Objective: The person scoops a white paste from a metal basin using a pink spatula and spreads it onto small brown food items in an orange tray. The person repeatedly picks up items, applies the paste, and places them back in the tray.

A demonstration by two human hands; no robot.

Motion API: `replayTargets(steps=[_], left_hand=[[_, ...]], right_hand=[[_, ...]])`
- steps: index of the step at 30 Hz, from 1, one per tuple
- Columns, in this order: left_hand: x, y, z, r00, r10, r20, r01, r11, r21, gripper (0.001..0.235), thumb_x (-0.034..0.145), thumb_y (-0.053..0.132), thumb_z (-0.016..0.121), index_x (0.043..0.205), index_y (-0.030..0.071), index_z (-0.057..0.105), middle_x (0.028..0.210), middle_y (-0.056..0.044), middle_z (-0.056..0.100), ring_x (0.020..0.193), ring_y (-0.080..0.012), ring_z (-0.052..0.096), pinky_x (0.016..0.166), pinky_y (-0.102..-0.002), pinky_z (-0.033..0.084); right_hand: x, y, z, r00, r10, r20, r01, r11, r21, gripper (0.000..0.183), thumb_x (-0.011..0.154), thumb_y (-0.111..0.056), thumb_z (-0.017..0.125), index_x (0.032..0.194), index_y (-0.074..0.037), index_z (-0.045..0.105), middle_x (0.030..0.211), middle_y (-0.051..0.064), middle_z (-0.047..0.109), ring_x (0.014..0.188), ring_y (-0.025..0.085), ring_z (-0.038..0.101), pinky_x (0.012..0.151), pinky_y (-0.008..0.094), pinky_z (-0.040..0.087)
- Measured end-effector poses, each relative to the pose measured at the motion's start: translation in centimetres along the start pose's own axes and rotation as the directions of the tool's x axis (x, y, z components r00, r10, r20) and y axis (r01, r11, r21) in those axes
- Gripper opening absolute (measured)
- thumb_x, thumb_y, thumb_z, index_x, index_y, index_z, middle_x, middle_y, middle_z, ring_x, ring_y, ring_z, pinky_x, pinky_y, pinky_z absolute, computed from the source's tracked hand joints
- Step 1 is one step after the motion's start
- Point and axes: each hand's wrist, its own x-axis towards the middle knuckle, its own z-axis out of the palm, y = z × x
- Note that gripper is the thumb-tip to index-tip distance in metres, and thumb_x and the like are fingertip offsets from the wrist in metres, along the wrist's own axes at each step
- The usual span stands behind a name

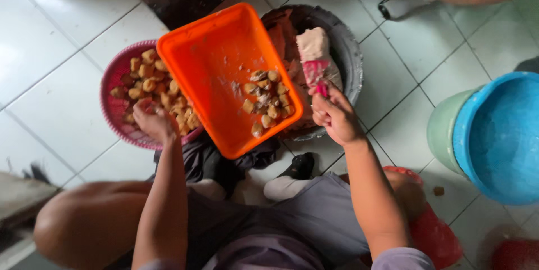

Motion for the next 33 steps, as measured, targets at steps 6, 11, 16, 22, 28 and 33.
replayTargets(steps=[6,11,16,22,28,33], left_hand=[[-0.9,-0.4,-2.0,0.981,-0.19,0.04,0.191,0.982,-0.012,0.03,0.089,0.006,0.066,0.117,0.003,0.059,0.118,-0.018,0.058,0.11,-0.0352,0.06,0.097,-0.045,0.048],[-0.6,-0.1,-1.5,0.941,-0.253,0.227,0.219,0.962,0.165,0.046,0.086,0.012,0.071,0.127,0.003,0.053,0.129,-0.019,0.052,0.122,-0.038,0.05,0.103,-0.047,0.043],[0.0,-0.3,-1.7,0.935,-0.226,0.274,0.134,0.939,0.318,0.06,0.083,0.014,0.075,0.136,0.006,0.049,0.14,-0.016,0.046,0.136,-0.0345,0.041,0.111,-0.044,0.04],[4.1,-2.5,0.0,0.982,-0.077,0.175,-0.035,0.826,0.563,0.085,0.084,0.003,0.075,0.158,0.012,0.035,0.166,-0.017,0.024,0.151,-0.0372,0.022,0.118,-0.051,0.026],[9.9,-2.5,0.5,0.92,-0.205,0.333,0.014,0.869,0.495,0.1,0.076,0.009,0.082,0.157,0.006,0.024,0.154,-0.016,0.032,0.135,-0.0351,0.039,0.109,-0.044,0.041],[9.1,-3.8,-0.2,0.946,-0.19,0.264,0.01,0.829,0.559,0.052,0.084,0.007,0.078,0.128,0.003,0.05,0.133,-0.018,0.049,0.123,-0.0351,0.052,0.095,-0.043,0.052]], right_hand=[[-5.8,1.6,2.1,0.989,-0.025,-0.143,0.048,0.985,0.164,0.031,0.112,-0.035,0.046,0.116,-0.007,0.059,0.068,-0.003,0.038,0.052,0.005,0.029,0.049,0.023,0.027],[-7.9,3.8,1.0,0.963,-0.037,-0.266,0.095,0.974,0.207,0.022,0.114,-0.032,0.047,0.115,-0.012,0.057,0.074,-0.001,0.043,0.055,0.006,0.033,0.052,0.024,0.029],[-9.4,5.1,-1.1,0.941,-0.05,-0.335,0.118,0.976,0.185,0.014,0.112,-0.027,0.05,0.114,-0.014,0.055,0.084,0.001,0.051,0.064,0.011,0.044,0.058,0.027,0.036],[-9.5,6.1,-1.9,0.946,-0.087,-0.311,0.147,0.973,0.176,0.012,0.113,-0.023,0.052,0.117,-0.013,0.056,0.088,0.002,0.052,0.065,0.011,0.044,0.06,0.027,0.037],[-8.8,6.8,-1.8,0.947,-0.081,-0.312,0.12,0.987,0.107,0.012,0.11,-0.021,0.056,0.116,-0.011,0.058,0.091,0.006,0.059,0.07,0.017,0.05,0.065,0.031,0.041],[-8.2,5.9,-0.9,0.948,-0.088,-0.306,0.123,0.988,0.094,0.014,0.109,-0.023,0.057,0.115,-0.01,0.058,0.088,0.008,0.058,0.069,0.017,0.05,0.066,0.031,0.041]])
